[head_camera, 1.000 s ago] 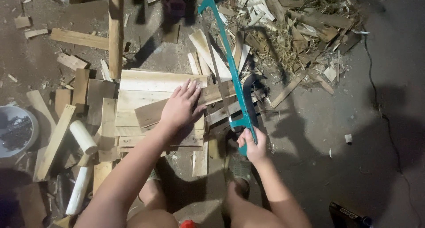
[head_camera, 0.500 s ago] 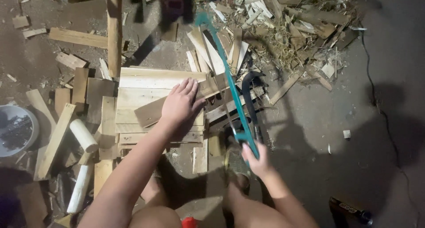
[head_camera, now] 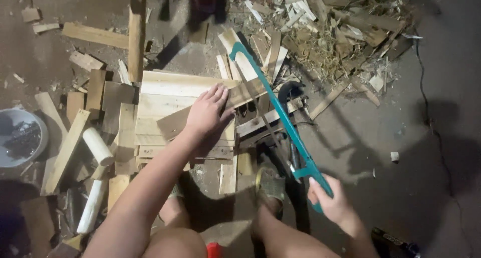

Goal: A person uses a hand-held hacksaw to cut through a piece of wooden plank while sitting on the floor.

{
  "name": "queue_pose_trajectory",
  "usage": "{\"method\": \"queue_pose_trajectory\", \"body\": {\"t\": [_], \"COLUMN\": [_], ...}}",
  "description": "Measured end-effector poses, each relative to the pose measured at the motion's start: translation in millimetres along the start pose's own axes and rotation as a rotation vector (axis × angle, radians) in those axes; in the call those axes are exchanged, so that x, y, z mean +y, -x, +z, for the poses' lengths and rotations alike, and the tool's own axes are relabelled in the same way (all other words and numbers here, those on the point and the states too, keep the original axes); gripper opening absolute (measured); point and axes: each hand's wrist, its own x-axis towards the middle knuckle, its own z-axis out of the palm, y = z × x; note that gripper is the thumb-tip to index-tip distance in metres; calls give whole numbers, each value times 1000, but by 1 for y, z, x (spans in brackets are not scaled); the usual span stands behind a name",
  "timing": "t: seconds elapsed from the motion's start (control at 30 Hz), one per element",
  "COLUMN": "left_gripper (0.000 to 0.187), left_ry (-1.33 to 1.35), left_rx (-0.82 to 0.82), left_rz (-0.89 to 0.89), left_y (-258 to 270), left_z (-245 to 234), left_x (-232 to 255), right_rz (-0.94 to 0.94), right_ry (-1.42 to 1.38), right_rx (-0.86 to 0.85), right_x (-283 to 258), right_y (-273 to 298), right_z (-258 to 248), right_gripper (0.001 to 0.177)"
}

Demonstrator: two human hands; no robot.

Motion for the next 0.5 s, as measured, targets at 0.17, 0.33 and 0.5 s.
{"method": "queue_pose_trajectory", "body": {"t": [0.17,0.33,0.5], "left_gripper": [75,71,71], "left_ry": [-7,-55,-48], "left_rx": [-9,167,165], "left_rz": [14,121,132], "left_y": [0,-2,2], "left_z": [9,22,11], "left_x": [-4,-14,-9], "right_rz": [101,98,156], "right_ry": [73,282,381], "right_rx": [-11,-26,-42], "right_x": [-64,-151,-193], "right_y": [-12,-27,-53], "right_z": [-4,8,12], "right_gripper": [32,52,50]}}
